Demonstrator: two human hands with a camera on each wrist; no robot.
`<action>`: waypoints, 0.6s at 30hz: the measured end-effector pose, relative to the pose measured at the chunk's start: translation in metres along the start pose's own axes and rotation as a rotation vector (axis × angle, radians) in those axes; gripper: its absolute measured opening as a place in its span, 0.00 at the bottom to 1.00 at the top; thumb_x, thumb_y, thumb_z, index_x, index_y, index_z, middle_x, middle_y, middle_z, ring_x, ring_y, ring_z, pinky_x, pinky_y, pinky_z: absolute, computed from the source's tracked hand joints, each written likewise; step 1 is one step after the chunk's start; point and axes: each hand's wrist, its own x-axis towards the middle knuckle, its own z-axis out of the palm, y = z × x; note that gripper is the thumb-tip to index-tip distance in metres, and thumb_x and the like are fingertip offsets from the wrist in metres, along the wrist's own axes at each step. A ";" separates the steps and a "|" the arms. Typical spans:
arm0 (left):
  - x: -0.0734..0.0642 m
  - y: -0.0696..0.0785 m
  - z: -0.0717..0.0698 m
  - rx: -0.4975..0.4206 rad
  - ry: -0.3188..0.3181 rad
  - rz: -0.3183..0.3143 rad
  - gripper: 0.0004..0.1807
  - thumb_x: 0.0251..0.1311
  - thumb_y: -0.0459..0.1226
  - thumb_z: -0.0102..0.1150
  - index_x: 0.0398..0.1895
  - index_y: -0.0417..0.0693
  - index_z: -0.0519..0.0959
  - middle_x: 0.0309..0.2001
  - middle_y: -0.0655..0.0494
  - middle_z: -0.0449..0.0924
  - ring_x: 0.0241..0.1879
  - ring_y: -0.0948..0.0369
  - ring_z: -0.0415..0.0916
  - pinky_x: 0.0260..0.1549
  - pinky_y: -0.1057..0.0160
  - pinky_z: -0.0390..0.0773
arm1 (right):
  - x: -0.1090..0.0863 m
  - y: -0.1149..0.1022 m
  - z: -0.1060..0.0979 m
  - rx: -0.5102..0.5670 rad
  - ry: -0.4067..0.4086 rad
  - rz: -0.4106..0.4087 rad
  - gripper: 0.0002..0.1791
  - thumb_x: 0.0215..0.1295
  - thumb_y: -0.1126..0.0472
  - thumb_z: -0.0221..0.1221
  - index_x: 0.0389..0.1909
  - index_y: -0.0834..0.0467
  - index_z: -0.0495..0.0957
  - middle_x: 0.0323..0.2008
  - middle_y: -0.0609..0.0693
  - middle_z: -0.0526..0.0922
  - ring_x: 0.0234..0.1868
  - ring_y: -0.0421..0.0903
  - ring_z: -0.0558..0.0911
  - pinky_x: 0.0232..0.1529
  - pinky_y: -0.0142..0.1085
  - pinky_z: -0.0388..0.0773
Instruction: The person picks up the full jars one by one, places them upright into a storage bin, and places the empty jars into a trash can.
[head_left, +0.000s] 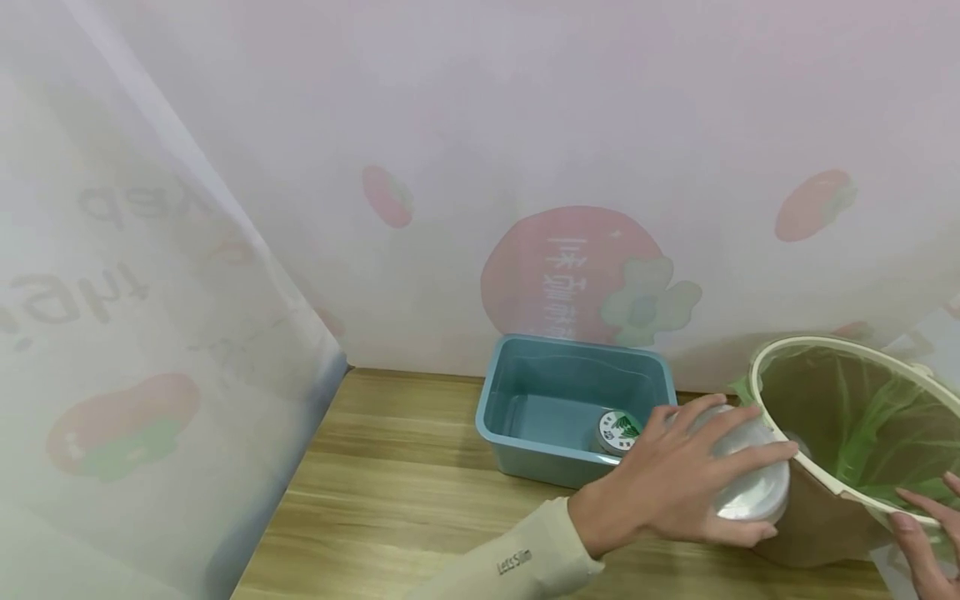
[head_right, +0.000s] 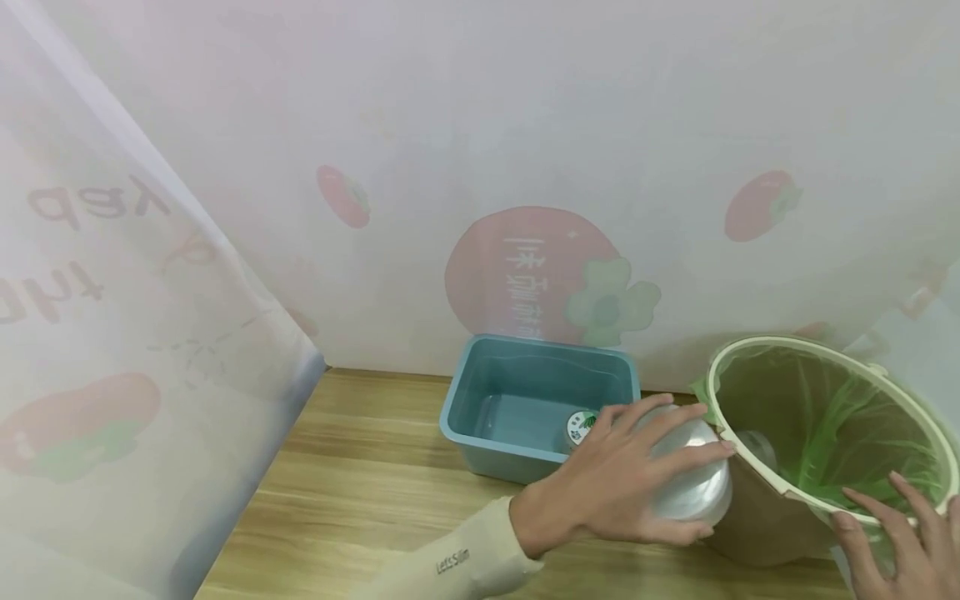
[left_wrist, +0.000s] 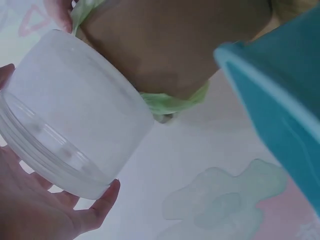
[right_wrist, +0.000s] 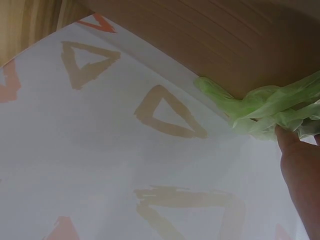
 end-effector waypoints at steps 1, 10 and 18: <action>0.005 0.001 -0.002 0.001 0.010 -0.001 0.49 0.60 0.79 0.53 0.85 0.83 0.61 0.86 0.63 0.58 0.82 0.58 0.60 0.64 0.57 0.74 | 0.000 0.000 0.000 0.005 0.001 -0.002 0.26 0.76 0.55 0.64 0.51 0.80 0.81 0.75 0.29 0.73 0.79 0.37 0.68 0.82 0.33 0.51; 0.047 0.009 -0.012 0.036 0.044 0.002 0.49 0.59 0.80 0.50 0.85 0.84 0.59 0.88 0.65 0.55 0.86 0.58 0.55 0.62 0.60 0.76 | 0.003 0.001 -0.002 -0.027 -0.017 -0.042 0.30 0.77 0.50 0.64 0.51 0.80 0.82 0.70 0.22 0.74 0.79 0.35 0.69 0.82 0.34 0.52; 0.077 0.019 -0.011 0.034 -0.008 0.016 0.49 0.63 0.80 0.46 0.87 0.84 0.54 0.89 0.65 0.49 0.87 0.57 0.50 0.75 0.55 0.68 | 0.002 0.004 -0.002 -0.035 0.004 -0.061 0.29 0.77 0.49 0.65 0.51 0.78 0.84 0.65 0.18 0.77 0.77 0.33 0.70 0.82 0.35 0.54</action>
